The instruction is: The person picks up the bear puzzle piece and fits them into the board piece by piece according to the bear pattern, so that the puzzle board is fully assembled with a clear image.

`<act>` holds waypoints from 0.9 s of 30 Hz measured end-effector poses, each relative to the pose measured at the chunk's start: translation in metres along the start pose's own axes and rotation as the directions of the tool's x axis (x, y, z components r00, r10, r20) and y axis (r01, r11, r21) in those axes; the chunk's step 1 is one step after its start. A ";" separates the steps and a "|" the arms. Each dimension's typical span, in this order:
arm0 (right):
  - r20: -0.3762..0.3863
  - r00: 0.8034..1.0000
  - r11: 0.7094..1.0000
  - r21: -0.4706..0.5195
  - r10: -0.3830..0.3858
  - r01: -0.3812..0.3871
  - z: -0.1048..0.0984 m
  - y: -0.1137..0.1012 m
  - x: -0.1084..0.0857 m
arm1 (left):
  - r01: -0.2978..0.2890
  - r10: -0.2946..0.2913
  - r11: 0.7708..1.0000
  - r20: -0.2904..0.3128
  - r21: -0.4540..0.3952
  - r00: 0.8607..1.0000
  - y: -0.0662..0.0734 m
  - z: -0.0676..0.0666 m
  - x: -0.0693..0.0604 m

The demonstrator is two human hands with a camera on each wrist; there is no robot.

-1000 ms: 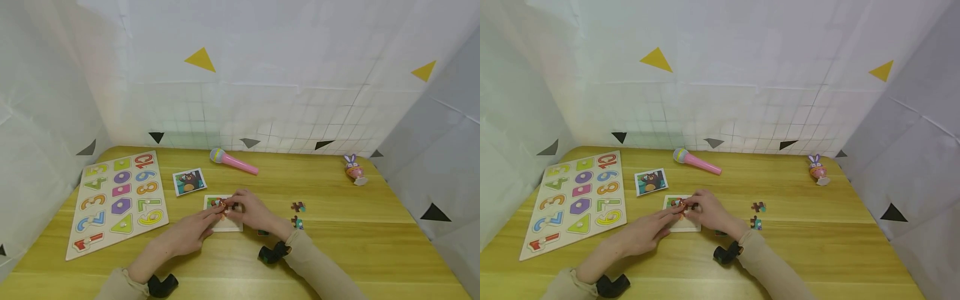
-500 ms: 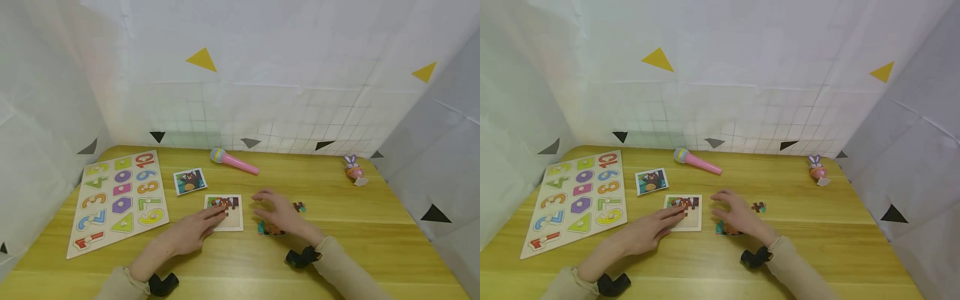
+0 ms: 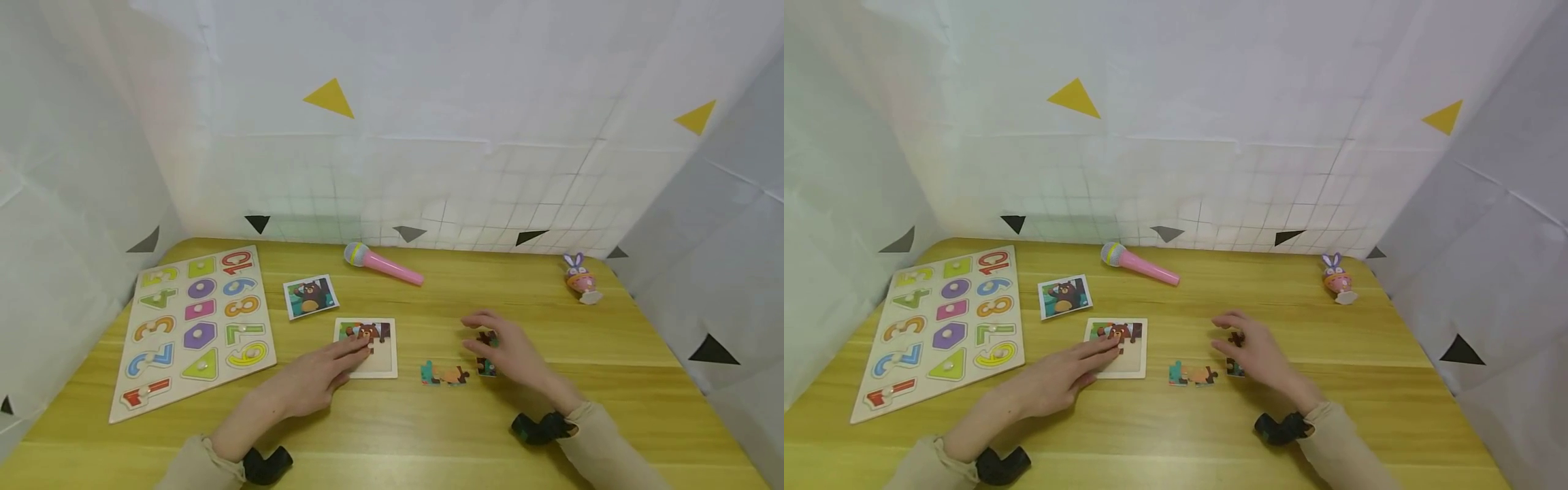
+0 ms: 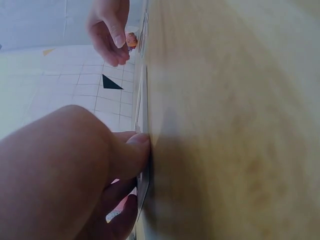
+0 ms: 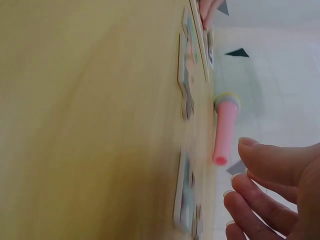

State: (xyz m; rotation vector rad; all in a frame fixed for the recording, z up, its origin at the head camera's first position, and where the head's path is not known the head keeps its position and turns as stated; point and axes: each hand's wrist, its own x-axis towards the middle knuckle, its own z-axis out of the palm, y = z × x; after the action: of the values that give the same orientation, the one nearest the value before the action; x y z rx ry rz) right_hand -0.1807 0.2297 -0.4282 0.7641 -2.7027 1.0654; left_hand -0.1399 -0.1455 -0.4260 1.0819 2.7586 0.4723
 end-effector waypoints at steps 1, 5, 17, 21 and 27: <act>-0.003 1.000 1.000 -0.007 0.011 -0.011 -0.002 0.002 -0.002 | -0.002 0.002 1.000 -0.002 -0.001 1.000 0.000 0.000 0.000; -0.019 0.999 0.999 -0.011 0.051 -0.051 -0.010 0.010 -0.008 | 0.007 -0.007 1.000 0.006 0.000 1.000 0.001 0.000 0.001; -0.021 0.996 0.996 0.018 0.086 -0.085 -0.017 0.039 -0.020 | -0.005 0.005 1.000 0.000 0.001 1.000 0.001 0.000 0.001; -0.023 0.995 0.996 0.000 0.093 -0.093 -0.018 0.046 -0.021 | -0.001 0.001 1.000 0.002 -0.003 1.000 0.001 0.001 0.001; -0.047 0.990 0.991 -0.004 0.133 -0.133 -0.019 0.052 -0.022 | -0.009 0.009 1.000 -0.001 -0.004 1.000 0.000 0.001 0.000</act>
State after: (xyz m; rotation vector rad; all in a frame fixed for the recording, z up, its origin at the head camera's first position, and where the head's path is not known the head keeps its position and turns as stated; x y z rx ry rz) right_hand -0.1892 0.2831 -0.4518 0.5566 -2.7492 1.0853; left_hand -0.1398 -0.1451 -0.4265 1.0935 2.7539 0.4792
